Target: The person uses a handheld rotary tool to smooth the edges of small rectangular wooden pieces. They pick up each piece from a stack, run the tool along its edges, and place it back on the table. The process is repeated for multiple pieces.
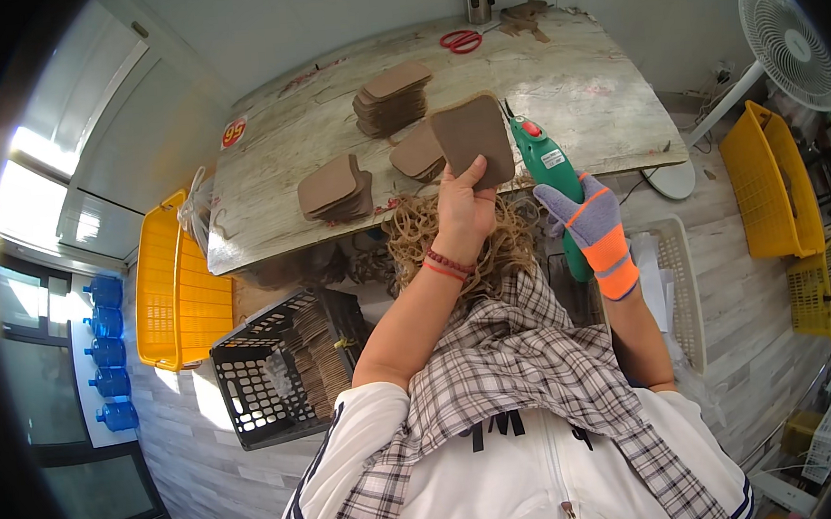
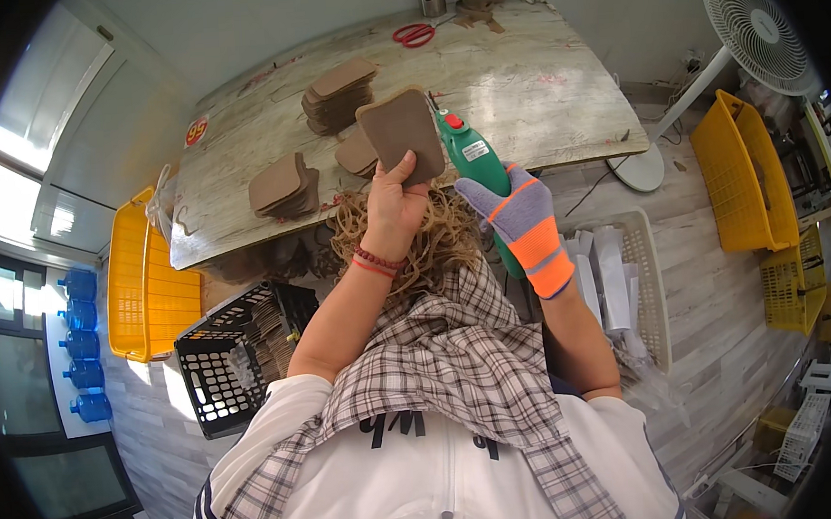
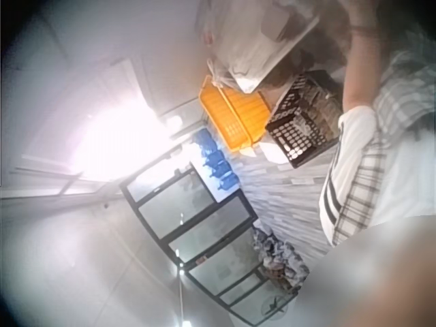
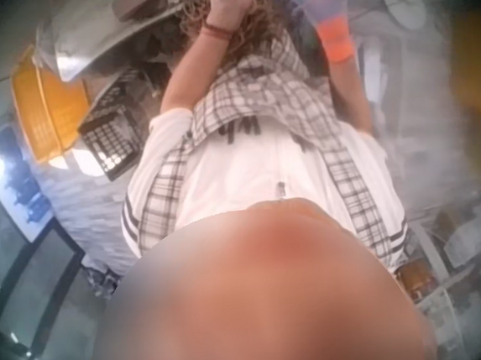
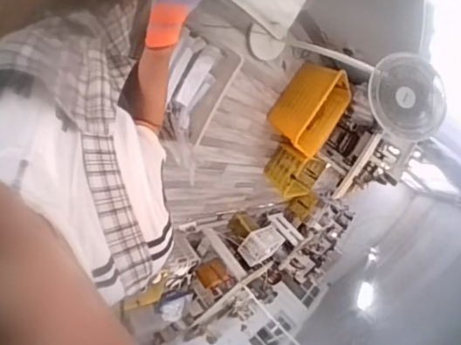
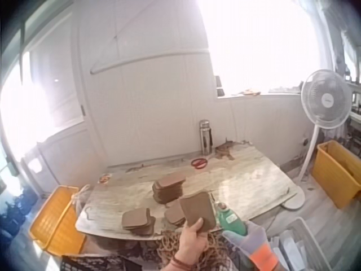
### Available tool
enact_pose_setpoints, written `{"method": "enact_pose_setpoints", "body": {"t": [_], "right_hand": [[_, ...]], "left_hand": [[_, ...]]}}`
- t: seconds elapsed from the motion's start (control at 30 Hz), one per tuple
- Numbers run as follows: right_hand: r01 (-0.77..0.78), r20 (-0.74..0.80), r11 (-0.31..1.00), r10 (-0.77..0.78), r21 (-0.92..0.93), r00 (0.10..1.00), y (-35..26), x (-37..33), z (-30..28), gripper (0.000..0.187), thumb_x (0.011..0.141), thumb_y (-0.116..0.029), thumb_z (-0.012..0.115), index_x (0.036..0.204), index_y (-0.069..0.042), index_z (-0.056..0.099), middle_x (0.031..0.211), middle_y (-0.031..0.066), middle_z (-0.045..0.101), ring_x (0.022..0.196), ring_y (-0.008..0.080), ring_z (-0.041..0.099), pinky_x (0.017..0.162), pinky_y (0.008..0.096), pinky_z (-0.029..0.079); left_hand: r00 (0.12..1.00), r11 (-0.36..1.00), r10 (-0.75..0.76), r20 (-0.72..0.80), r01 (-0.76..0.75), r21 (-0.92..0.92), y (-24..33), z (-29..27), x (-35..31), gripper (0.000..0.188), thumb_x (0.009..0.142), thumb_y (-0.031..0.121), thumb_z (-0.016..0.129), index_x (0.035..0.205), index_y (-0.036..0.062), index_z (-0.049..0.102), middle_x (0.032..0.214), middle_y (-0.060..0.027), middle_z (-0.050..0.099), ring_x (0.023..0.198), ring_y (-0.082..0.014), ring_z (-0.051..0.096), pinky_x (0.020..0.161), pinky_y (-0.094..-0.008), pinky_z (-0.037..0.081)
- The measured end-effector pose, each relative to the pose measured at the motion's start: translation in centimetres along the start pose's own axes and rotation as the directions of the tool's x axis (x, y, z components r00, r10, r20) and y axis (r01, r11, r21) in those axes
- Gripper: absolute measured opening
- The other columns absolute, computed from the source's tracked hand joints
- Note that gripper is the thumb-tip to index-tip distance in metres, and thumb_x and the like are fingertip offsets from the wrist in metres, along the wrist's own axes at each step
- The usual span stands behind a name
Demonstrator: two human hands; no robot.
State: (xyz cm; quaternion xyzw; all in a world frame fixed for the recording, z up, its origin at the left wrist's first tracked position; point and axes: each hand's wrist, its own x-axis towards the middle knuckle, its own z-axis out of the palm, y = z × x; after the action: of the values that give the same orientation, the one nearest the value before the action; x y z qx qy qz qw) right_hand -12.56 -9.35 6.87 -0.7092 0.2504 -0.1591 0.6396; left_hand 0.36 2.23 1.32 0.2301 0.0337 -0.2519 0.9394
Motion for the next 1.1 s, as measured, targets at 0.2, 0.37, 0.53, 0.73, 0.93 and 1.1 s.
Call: {"method": "enact_pose_setpoints", "body": {"t": [0.2,0.37,0.53,0.73,0.93,1.1], "right_hand": [[-0.04,0.017,0.999,0.041,-0.024,0.999,0.0,-0.5,0.1,0.039,0.077,-0.027,0.079,0.096,0.001,0.061,0.07,0.0014,0.063,0.053,0.0054,0.054,0.048,0.0216,0.044],[0.002,0.014,1.0,-0.002,0.0,1.0,0.1,0.0,-0.2,0.039,0.077,-0.027,0.079,0.095,0.001,0.061,0.07,0.0013,0.063,0.053,0.0051,0.055,0.047,0.0216,0.044],[0.0,0.024,1.0,0.0,-0.014,1.0,-0.2,-0.1,-0.6,0.038,0.077,-0.026,0.079,0.096,0.001,0.061,0.07,0.0014,0.062,0.053,0.005,0.054,0.047,0.022,0.043],[-0.044,0.129,0.992,0.059,-0.115,0.99,-1.4,-1.0,-2.5,0.04,0.077,-0.025,0.079,0.1,0.002,0.06,0.069,0.0018,0.061,0.053,0.0052,0.053,0.047,0.022,0.043],[-0.036,0.243,0.983,0.08,-0.181,0.967,-1.4,-1.8,-3.5,0.045,0.075,-0.027,0.08,0.103,0.002,0.06,0.07,0.0011,0.06,0.054,0.0053,0.052,0.049,0.0218,0.042],[-0.007,0.256,0.977,0.062,-0.212,0.965,-1.1,-2.2,-2.9,0.045,0.075,-0.027,0.081,0.102,0.001,0.06,0.07,0.0008,0.06,0.055,0.0046,0.052,0.049,0.0215,0.042]], "left_hand": [[0.999,1.0,-0.003,0.053,0.004,-0.028,0.5,-0.1,0.4,0.034,0.087,-0.008,0.057,0.119,0.0035,0.051,0.114,-0.0096,0.06,0.104,-0.024,0.06,0.091,-0.0382,0.053],[0.999,0.999,-0.009,0.032,0.008,0.052,0.0,-0.4,0.2,0.032,0.086,-0.007,0.059,0.116,0.0033,0.053,0.112,-0.0101,0.062,0.102,-0.0235,0.061,0.089,-0.0379,0.054],[0.996,0.985,-0.028,0.081,0.013,0.174,0.7,-1.0,-0.2,0.03,0.087,-0.007,0.059,0.116,0.0015,0.052,0.114,-0.0115,0.061,0.103,-0.0246,0.061,0.091,-0.0397,0.053],[0.982,0.902,-0.019,0.186,-0.064,0.428,4.3,-2.1,0.0,0.028,0.085,-0.006,0.061,0.112,0.0007,0.06,0.105,-0.0095,0.067,0.093,-0.0196,0.065,0.08,-0.035,0.057],[0.965,0.752,-0.146,0.218,-0.035,0.658,8.5,-2.2,0.2,0.037,0.08,-0.011,0.062,0.116,-0.0019,0.061,0.102,-0.0081,0.068,0.085,-0.0147,0.066,0.077,-0.0301,0.056],[0.946,0.655,-0.27,0.178,0.045,0.754,9.5,-2.0,-0.4,0.042,0.077,-0.011,0.064,0.118,-0.0029,0.06,0.102,-0.0067,0.068,0.086,-0.0137,0.064,0.078,-0.0291,0.054]]}}
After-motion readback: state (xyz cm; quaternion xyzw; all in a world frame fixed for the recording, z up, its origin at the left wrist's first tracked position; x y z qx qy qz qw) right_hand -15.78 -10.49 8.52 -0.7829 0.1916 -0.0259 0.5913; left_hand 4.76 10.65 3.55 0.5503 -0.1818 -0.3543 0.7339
